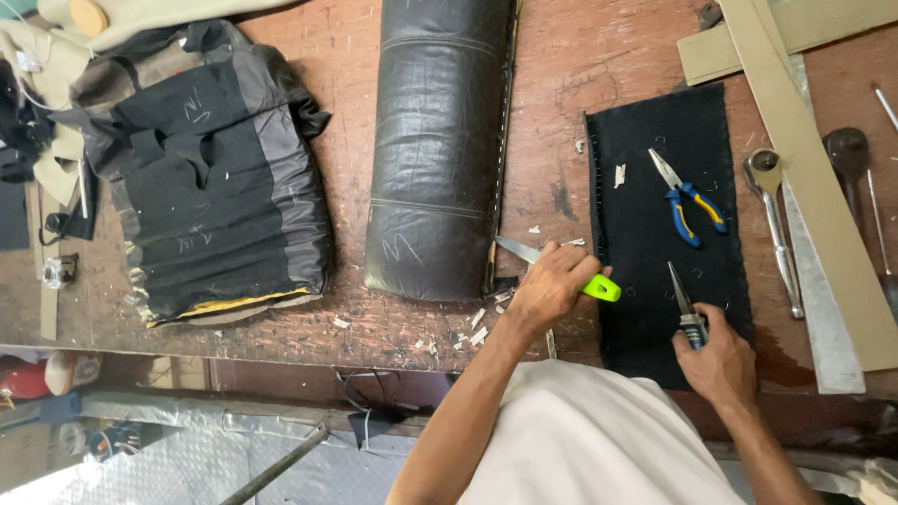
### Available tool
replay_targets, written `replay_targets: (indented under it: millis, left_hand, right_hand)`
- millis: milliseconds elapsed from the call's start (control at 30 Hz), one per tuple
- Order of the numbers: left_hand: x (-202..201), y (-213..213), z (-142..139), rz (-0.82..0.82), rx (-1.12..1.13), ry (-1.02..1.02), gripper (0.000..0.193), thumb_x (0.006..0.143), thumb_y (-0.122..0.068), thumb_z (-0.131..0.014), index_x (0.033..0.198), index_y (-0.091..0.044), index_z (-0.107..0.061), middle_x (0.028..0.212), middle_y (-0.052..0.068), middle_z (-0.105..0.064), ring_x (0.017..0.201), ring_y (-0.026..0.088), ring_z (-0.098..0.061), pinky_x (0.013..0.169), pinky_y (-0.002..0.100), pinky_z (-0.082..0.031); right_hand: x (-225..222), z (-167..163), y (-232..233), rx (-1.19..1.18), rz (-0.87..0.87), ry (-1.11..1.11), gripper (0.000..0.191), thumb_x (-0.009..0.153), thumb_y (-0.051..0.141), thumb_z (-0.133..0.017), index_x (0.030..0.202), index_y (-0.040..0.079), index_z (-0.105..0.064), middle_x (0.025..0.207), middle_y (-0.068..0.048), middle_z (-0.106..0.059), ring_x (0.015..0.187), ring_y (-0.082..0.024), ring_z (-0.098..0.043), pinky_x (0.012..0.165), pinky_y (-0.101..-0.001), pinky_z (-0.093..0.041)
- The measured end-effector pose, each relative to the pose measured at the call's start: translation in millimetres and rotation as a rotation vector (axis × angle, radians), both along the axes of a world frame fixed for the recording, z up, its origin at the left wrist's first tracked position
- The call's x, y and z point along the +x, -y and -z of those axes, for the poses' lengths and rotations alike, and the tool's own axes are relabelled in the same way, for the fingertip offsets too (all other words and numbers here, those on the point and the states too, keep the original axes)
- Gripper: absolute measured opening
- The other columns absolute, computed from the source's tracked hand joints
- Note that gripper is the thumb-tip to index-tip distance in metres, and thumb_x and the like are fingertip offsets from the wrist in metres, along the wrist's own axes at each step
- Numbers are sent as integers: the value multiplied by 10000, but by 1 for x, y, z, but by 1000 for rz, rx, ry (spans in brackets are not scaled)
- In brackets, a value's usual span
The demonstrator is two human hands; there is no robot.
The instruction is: The person uses a utility knife and a metal tool to cut and separate layers of a black upholstered cushion on a workbench. They slice along the edges, peel back the outer fabric, and continue cutting along the seam to remove the covering.
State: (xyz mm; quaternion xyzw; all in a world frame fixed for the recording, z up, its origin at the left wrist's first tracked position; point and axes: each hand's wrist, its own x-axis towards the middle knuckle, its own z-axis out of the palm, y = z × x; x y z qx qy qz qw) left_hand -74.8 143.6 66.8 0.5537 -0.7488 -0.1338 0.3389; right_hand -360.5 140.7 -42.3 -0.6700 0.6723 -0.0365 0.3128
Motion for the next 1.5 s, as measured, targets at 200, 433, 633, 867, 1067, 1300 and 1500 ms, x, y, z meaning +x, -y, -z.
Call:
replay_targets:
  millis: [200, 433, 633, 867, 1067, 1300, 1500]
  left_hand:
    - [4, -1, -5, -30, -27, -51, 181, 1001, -197, -684, 927, -73, -575, 840, 73, -550, 828, 245, -560, 793, 387, -403]
    - [7, -1, -6, -48, -3, -72, 186, 982, -205, -694, 922, -75, -576, 834, 66, -557, 809, 239, -549, 784, 383, -398]
    - [13, 3, -9, -83, -48, -117, 238, 1000, -180, -696, 879, -70, -522, 827, 82, -539, 797, 259, -541, 776, 398, -388]
    - [21, 3, -9, -107, -45, -165, 238, 986, -183, -697, 896, -67, -510, 848, 88, -542, 834, 289, -553, 792, 417, -384]
    - [18, -1, 2, -25, -14, -99, 140, 970, -210, -672, 987, -91, -600, 882, 65, -562, 860, 255, -557, 809, 401, -385]
    - [16, -5, 6, -31, -24, -70, 160, 1001, -227, -658, 965, -93, -579, 880, 55, -552, 873, 243, -560, 818, 391, -386]
    - [16, -4, 8, -37, -19, -62, 173, 998, -233, -664, 939, -92, -584, 856, 62, -531, 846, 250, -543, 809, 393, -385]
  right_hand:
    - [-1, 3, 2, 38, -2, 0, 593, 840, 281, -751, 1397, 136, -611, 1105, -238, -734, 994, -440, -715, 865, -517, -560]
    - [-6, 14, -1, 9, -8, -5, 573, 849, 286, -747, 1387, 143, -610, 1104, -250, -730, 1013, -456, -701, 882, -530, -550]
    - [1, -3, 3, 24, 53, 68, 573, 858, 252, -765, 1385, 98, -604, 1052, -226, -733, 957, -394, -720, 855, -495, -557]
    - [44, -91, 17, -121, -20, 359, 684, 814, 110, -764, 1454, 47, -531, 947, -131, -697, 847, -250, -683, 784, -383, -538]
    - [82, -149, 23, -192, -142, 516, 749, 816, 34, -730, 1515, 15, -461, 950, -80, -645, 838, -177, -641, 776, -338, -533]
    - [87, -156, 13, -146, -159, 489, 695, 811, 31, -712, 1473, 30, -500, 950, -90, -683, 853, -173, -677, 784, -334, -547]
    - [79, -153, 0, -84, -101, 518, 708, 814, 19, -696, 1497, 43, -512, 947, -104, -691, 864, -181, -682, 776, -328, -553]
